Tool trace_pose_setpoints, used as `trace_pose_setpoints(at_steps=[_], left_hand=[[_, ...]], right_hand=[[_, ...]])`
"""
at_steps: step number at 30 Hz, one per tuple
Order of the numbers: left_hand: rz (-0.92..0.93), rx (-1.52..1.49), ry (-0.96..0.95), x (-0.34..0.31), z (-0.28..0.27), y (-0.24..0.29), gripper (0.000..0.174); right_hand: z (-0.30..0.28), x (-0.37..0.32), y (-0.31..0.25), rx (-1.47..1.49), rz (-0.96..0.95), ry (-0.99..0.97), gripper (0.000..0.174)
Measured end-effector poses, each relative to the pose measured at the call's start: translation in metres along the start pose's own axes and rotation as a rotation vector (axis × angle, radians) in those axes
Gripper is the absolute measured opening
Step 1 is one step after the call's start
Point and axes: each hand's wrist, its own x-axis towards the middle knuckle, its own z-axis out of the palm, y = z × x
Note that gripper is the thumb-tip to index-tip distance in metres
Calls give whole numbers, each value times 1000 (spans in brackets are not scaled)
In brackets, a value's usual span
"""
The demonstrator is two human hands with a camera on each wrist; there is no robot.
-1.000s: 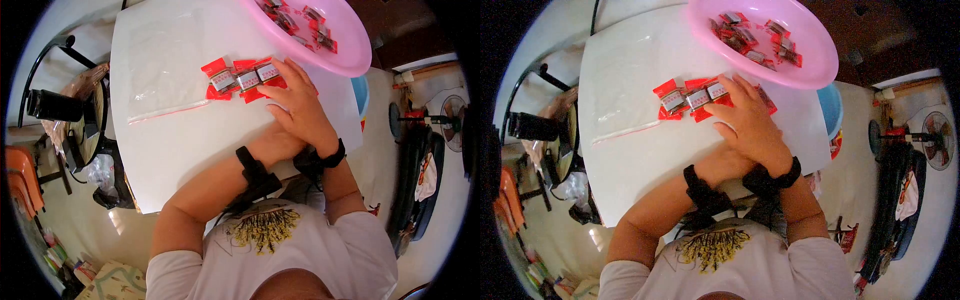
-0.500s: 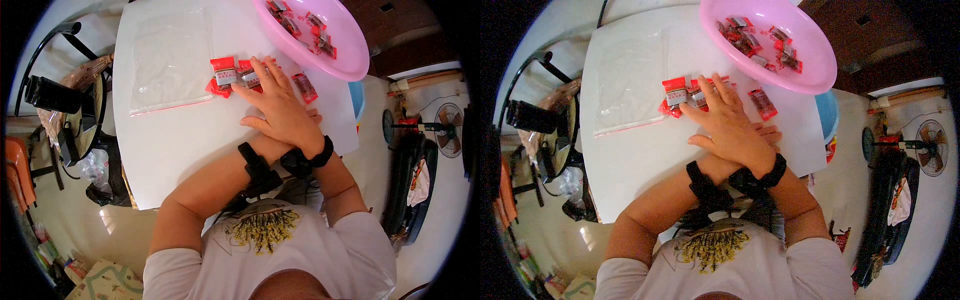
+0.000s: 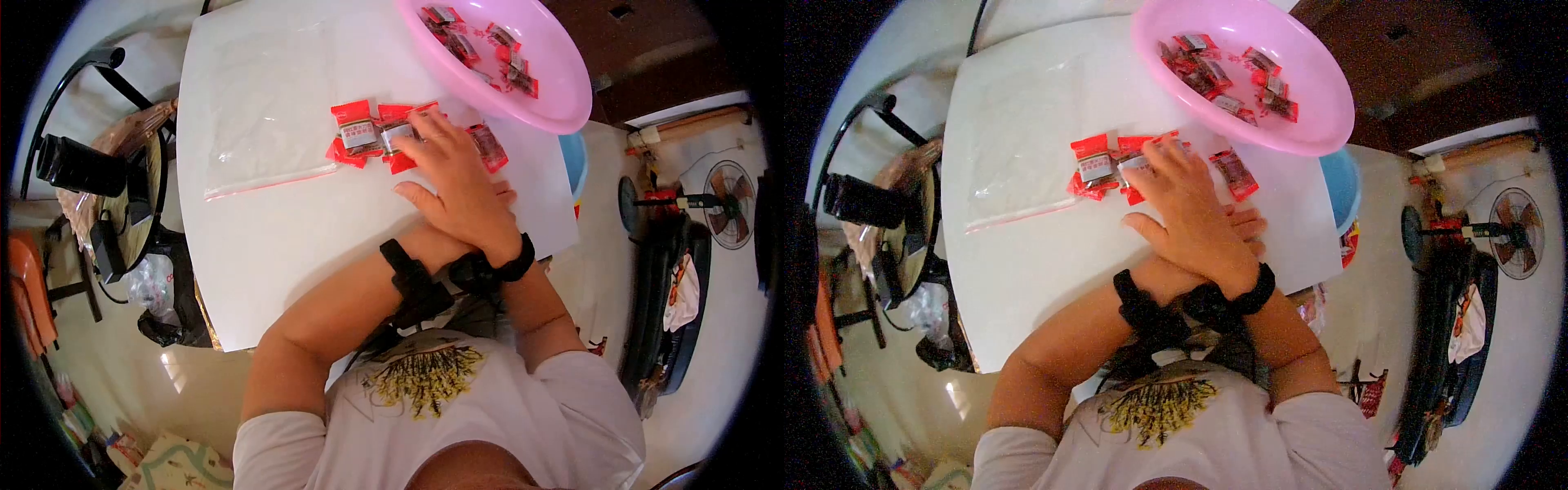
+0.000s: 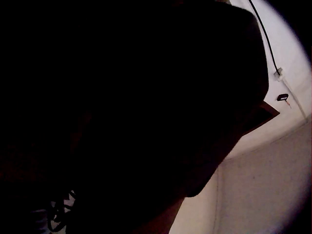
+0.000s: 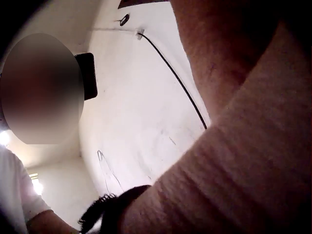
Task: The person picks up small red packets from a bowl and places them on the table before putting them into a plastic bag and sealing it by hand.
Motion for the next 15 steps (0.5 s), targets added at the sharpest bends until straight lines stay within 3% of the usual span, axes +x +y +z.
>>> trace_pose_setpoints(at_steps=[5, 9, 12, 15], left_hand=[[-72, 176, 61, -2, 12, 15, 60], [-10, -344, 114, 4, 8, 6, 61], [-27, -300, 157, 3, 17, 9, 46], [-79, 753, 32, 4, 35, 33, 44]], right_hand=[[8, -11, 13, 71, 154, 139, 55], [4, -6, 5, 190, 222, 99, 54], [4, -7, 3, 258, 214, 124, 50], [-1, -14, 19, 114, 184, 196, 47]])
